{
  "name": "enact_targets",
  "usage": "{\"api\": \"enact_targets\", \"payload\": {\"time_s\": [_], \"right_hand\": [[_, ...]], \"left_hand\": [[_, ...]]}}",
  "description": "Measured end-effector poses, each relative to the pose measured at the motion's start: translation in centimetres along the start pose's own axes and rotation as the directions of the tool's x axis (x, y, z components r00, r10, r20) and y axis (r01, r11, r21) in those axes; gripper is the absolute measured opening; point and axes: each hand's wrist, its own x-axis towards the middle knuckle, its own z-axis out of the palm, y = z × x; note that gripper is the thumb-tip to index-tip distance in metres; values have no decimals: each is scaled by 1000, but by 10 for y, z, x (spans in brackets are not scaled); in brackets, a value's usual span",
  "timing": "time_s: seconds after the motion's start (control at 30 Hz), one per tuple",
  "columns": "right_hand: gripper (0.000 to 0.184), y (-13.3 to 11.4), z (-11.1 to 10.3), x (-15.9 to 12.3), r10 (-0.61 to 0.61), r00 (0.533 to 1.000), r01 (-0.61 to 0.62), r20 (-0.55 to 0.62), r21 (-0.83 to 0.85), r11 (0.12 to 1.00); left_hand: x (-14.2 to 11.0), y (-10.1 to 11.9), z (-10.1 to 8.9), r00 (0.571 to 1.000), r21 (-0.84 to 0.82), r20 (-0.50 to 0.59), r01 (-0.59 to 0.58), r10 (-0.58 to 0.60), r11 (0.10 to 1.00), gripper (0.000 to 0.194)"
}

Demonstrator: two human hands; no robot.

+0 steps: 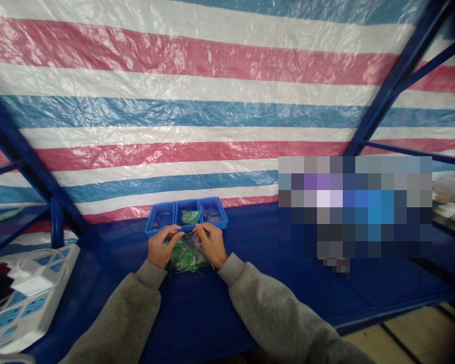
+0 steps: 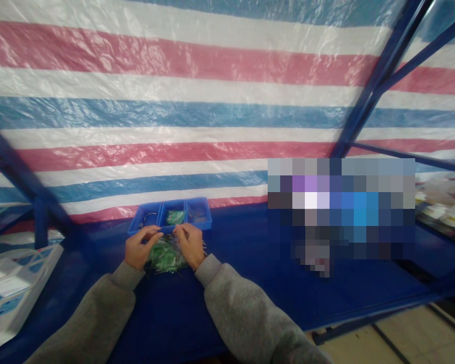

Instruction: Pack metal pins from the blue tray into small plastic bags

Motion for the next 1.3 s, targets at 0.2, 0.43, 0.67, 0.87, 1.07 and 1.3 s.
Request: {"api": "enact_targets", "payload": {"time_s": [0.2, 0.43, 0.67, 0.87, 1.07, 1.3], "right_hand": [[32, 1, 0, 0, 3, 1000, -3, 5, -8, 1000], [22, -5, -1, -1, -64, 994, 67, 93, -25, 997], [18, -10, -1, -3, -113, 974, 123, 194, -37, 992], [19, -7, 1, -3, -83, 988, 89, 128, -44, 995], [22, -3, 2, -2, -24, 995, 29, 94, -46, 999], [24, -5, 2, -2, 0, 996, 0, 88, -1, 1000]], "left_hand": [[2, 1, -1, 999, -29, 34, -3, 4, 1000, 16], [0, -2, 0, 992, -61, 55, 117, -114, 991, 20], [2, 6, -3, 989, -57, 71, 131, -127, 990, 19], [0, 2, -1, 989, -106, 68, 137, -130, 985, 23], [0, -1, 0, 997, -29, 65, 43, -41, 999, 16], [3, 4, -1, 996, -10, 87, 9, -8, 1000, 19]]}}
